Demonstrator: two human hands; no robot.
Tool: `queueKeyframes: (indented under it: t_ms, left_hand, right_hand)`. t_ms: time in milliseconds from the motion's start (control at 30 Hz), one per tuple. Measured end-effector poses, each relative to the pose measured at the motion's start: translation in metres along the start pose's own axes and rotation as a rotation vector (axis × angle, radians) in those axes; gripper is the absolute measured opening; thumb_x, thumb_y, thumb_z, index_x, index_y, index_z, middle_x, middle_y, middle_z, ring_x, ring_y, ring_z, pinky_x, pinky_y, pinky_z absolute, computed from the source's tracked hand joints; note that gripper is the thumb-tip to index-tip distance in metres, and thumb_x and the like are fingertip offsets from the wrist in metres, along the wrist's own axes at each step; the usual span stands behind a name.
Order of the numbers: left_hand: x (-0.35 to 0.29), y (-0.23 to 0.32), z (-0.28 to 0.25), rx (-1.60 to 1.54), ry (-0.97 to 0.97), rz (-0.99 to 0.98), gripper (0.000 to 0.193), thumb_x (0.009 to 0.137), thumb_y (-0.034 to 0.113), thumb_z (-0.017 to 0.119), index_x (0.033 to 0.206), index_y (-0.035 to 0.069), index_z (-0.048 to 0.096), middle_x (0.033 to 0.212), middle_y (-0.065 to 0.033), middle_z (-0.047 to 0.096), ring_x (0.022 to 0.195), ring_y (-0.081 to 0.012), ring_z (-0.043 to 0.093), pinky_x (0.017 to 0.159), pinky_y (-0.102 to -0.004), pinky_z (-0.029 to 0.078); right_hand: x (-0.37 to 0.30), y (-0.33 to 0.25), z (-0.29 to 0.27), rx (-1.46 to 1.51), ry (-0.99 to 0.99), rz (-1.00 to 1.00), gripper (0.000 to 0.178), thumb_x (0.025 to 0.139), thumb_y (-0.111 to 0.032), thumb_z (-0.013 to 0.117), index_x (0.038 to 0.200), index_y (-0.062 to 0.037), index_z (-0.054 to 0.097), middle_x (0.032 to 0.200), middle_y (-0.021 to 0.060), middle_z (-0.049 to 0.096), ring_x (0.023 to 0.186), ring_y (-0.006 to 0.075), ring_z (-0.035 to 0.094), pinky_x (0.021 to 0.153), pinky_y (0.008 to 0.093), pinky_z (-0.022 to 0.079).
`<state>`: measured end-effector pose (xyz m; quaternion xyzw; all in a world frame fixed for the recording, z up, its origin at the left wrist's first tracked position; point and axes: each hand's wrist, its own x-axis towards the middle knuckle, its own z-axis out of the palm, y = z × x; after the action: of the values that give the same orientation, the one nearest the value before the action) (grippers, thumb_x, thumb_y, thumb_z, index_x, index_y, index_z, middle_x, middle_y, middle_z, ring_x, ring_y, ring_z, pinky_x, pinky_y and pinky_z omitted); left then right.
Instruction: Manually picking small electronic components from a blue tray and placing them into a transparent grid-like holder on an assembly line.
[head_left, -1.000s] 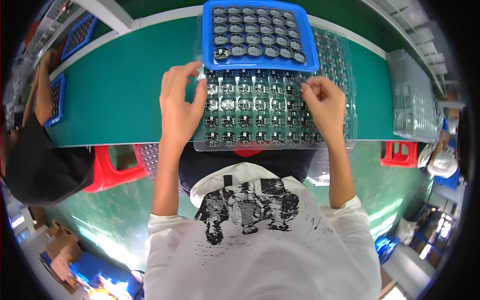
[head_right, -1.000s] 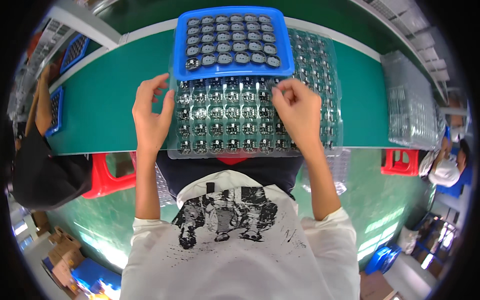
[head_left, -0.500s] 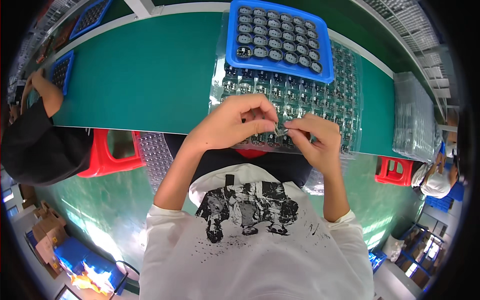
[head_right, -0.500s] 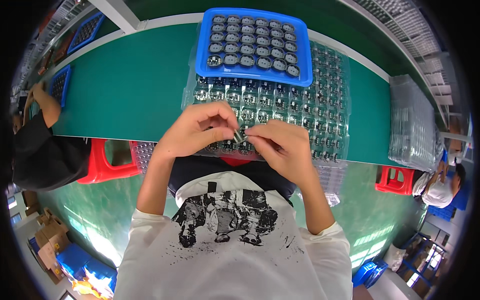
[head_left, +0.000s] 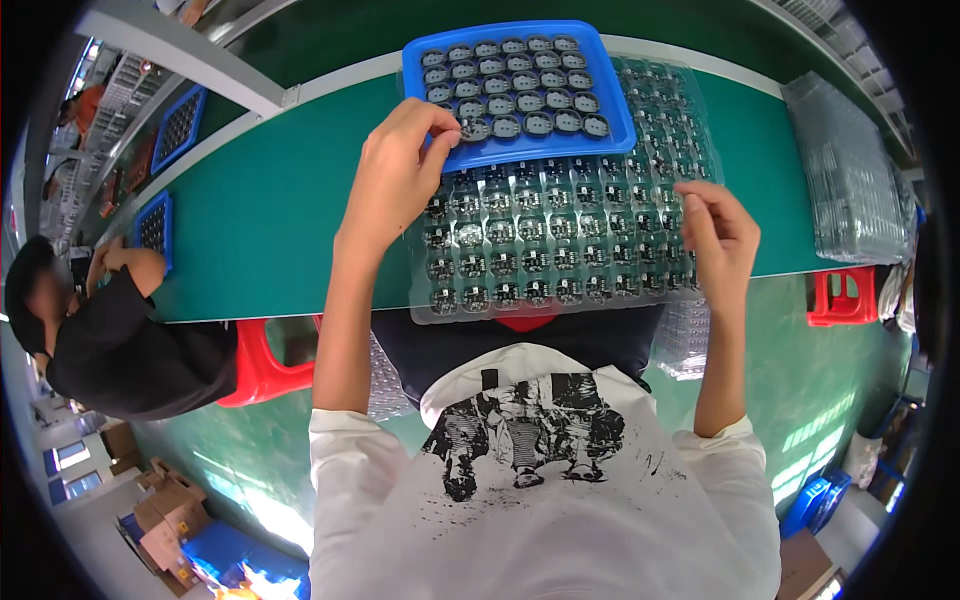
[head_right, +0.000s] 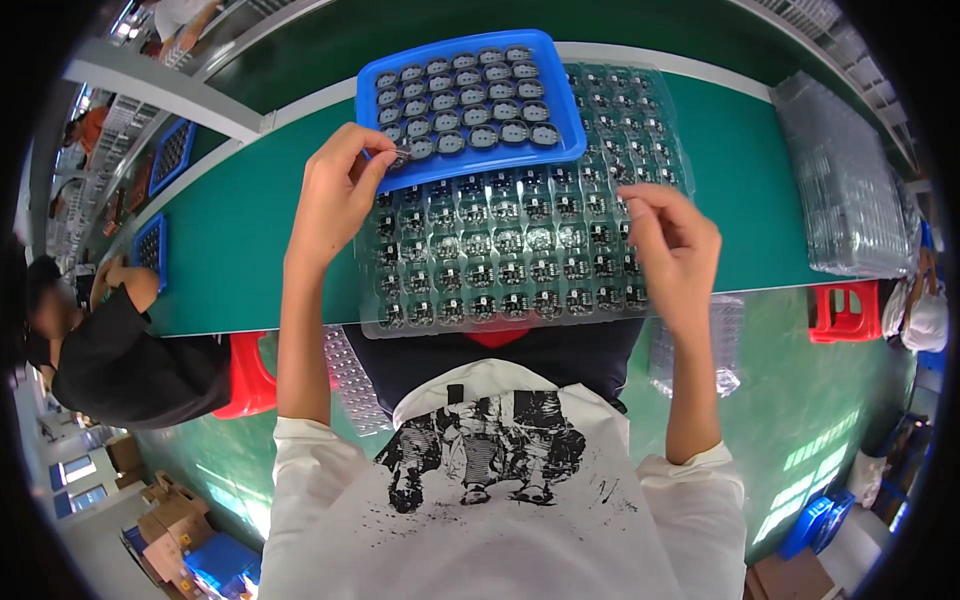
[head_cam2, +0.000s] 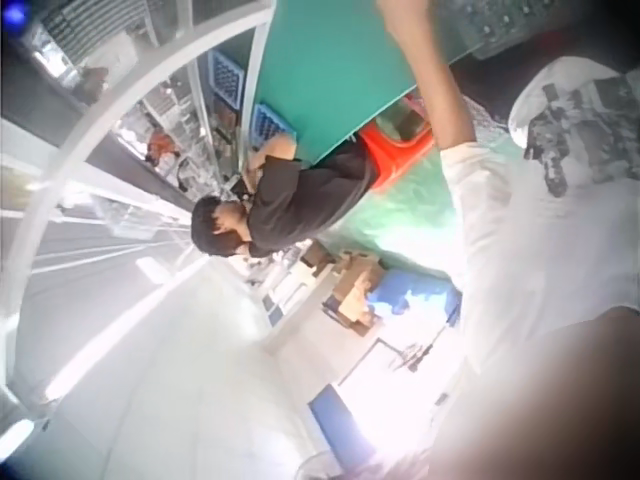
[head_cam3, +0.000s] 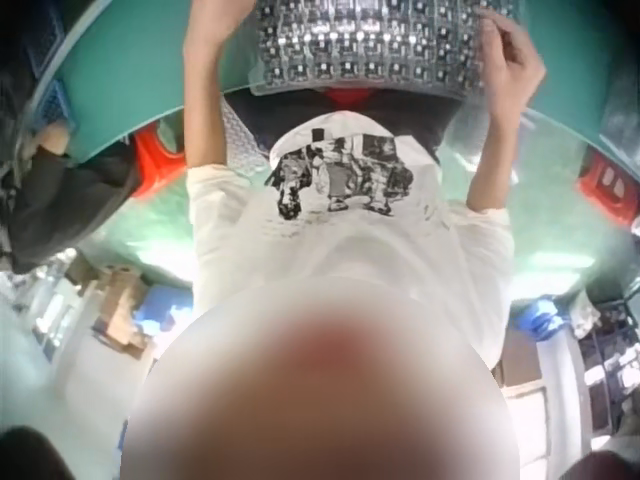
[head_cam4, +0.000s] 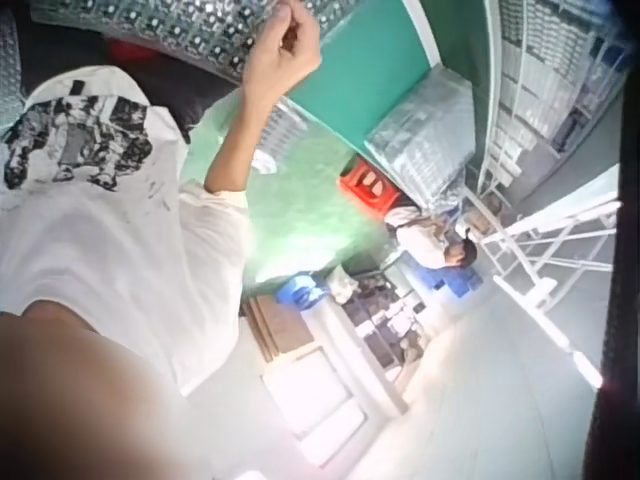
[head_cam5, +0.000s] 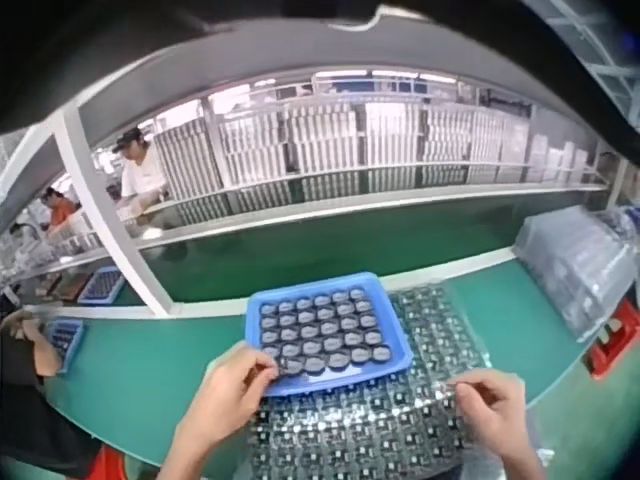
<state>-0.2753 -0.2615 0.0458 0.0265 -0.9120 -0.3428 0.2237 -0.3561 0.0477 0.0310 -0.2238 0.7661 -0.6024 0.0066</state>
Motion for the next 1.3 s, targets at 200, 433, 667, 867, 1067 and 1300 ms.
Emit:
queueKeyframes:
  t_ms: [200, 433, 667, 867, 1067, 1300]
  left_hand:
    - [0.01, -0.001, 0.012, 0.2, -0.055, 0.054, 0.008, 0.084, 0.006, 0.067, 0.088, 0.003, 0.062, 0.086, -0.0102, 0.061, 0.076, -0.0285, 0.064, 0.065, -0.0378, 0.05]
    - [0.012, 0.0, 0.017, 0.282, -0.074, 0.074, 0.007, 0.083, 0.006, 0.068, 0.087, 0.002, 0.063, 0.085, -0.0099, 0.06, 0.075, -0.0291, 0.062, 0.065, -0.0389, 0.05]
    - [0.014, 0.005, 0.017, 0.309, -0.102, 0.072, 0.006, 0.084, 0.004, 0.065, 0.087, 0.001, 0.062, 0.086, -0.0116, 0.059, 0.076, -0.0326, 0.061, 0.065, -0.041, 0.049]
    - [0.016, 0.006, 0.014, 0.391, -0.168, 0.165, 0.005, 0.085, 0.004, 0.064, 0.086, 0.0, 0.061, 0.085, -0.0127, 0.058, 0.074, -0.0338, 0.061, 0.064, -0.0422, 0.05]
    - [0.02, 0.003, 0.015, 0.431, -0.178, 0.227, 0.005, 0.084, 0.004, 0.065, 0.083, 0.0, 0.061, 0.083, -0.012, 0.058, 0.074, -0.0331, 0.061, 0.063, -0.0411, 0.05]
    - [0.02, 0.006, 0.019, 0.386, -0.179, 0.138, 0.004, 0.082, 0.004, 0.066, 0.083, 0.002, 0.062, 0.082, -0.0117, 0.059, 0.074, -0.0328, 0.061, 0.063, -0.0414, 0.05]
  right_hand:
    - [0.004, 0.068, -0.065, -0.104, 0.23, 0.065, 0.017, 0.097, -0.011, 0.057, 0.103, 0.0001, 0.068, 0.065, -0.0055, 0.047, 0.055, 0.0015, 0.038, 0.048, 0.0192, 0.027]
    - [-0.002, 0.103, -0.09, -0.118, 0.333, 0.154, 0.018, 0.098, -0.015, 0.057, 0.102, -0.0021, 0.07, 0.064, -0.0052, 0.046, 0.055, 0.0021, 0.037, 0.048, 0.0197, 0.026]
    - [-0.001, 0.106, -0.088, -0.132, 0.331, 0.131, 0.018, 0.097, -0.014, 0.058, 0.103, -0.0015, 0.07, 0.066, -0.0049, 0.047, 0.056, 0.0019, 0.038, 0.049, 0.0198, 0.027]
    - [-0.002, 0.101, -0.084, -0.12, 0.335, 0.148, 0.019, 0.097, -0.015, 0.058, 0.103, -0.001, 0.07, 0.065, -0.0047, 0.048, 0.057, 0.0019, 0.038, 0.049, 0.0201, 0.026]
    - [-0.001, 0.098, -0.085, -0.142, 0.318, 0.151, 0.019, 0.096, -0.013, 0.058, 0.101, 0.0008, 0.069, 0.066, -0.0041, 0.051, 0.059, 0.002, 0.042, 0.05, 0.0201, 0.029]
    - [0.0, 0.104, -0.087, -0.16, 0.311, 0.131, 0.018, 0.096, -0.013, 0.058, 0.102, -0.0001, 0.07, 0.066, -0.005, 0.049, 0.059, 0.0017, 0.041, 0.05, 0.0202, 0.028]
